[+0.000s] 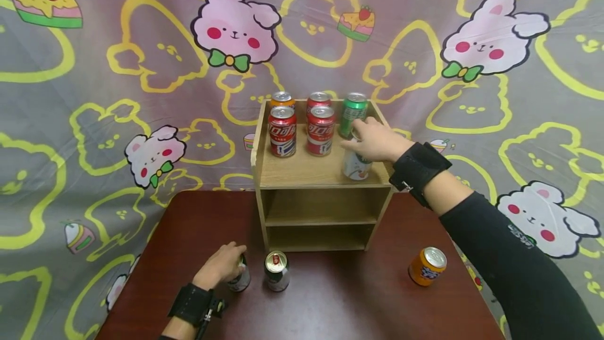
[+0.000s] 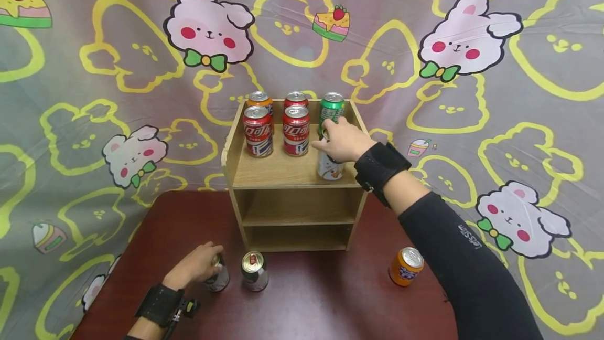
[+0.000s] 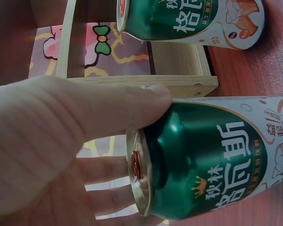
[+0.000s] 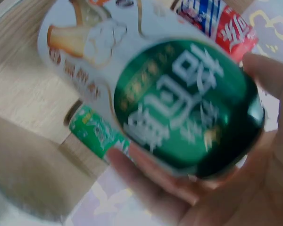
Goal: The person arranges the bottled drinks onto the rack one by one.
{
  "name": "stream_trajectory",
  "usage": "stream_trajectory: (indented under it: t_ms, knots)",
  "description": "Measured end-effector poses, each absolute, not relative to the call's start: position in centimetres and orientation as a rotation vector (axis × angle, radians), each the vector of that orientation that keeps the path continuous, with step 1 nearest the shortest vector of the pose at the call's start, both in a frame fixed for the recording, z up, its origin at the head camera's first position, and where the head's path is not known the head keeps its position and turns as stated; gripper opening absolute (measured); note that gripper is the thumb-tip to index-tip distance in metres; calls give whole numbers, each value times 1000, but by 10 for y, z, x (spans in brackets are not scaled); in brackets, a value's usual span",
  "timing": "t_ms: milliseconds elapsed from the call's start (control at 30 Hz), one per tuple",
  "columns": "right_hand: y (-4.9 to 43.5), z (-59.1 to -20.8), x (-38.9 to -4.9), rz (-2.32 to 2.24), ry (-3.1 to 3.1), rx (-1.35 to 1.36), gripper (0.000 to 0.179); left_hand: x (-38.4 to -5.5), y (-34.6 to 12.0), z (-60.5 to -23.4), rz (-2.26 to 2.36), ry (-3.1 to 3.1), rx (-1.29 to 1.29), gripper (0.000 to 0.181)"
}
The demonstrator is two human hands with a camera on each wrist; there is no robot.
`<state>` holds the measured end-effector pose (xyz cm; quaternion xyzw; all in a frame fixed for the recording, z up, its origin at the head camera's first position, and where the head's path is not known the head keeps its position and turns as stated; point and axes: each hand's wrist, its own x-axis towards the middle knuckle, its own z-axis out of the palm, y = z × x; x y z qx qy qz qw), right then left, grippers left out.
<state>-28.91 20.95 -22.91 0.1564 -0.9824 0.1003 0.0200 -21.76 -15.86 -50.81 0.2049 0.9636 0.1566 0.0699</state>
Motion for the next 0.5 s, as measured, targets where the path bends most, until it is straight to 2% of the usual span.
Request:
stream_trajectory:
  t_ms: [167,500]
  knots:
    - [221,-223,-290,354,-3044,645,47,-219,-160,-511,458,2903,626,44]
    - [217,-222,-288,329,-3066,558,51,-221,-160,-512,445,2885,622,44]
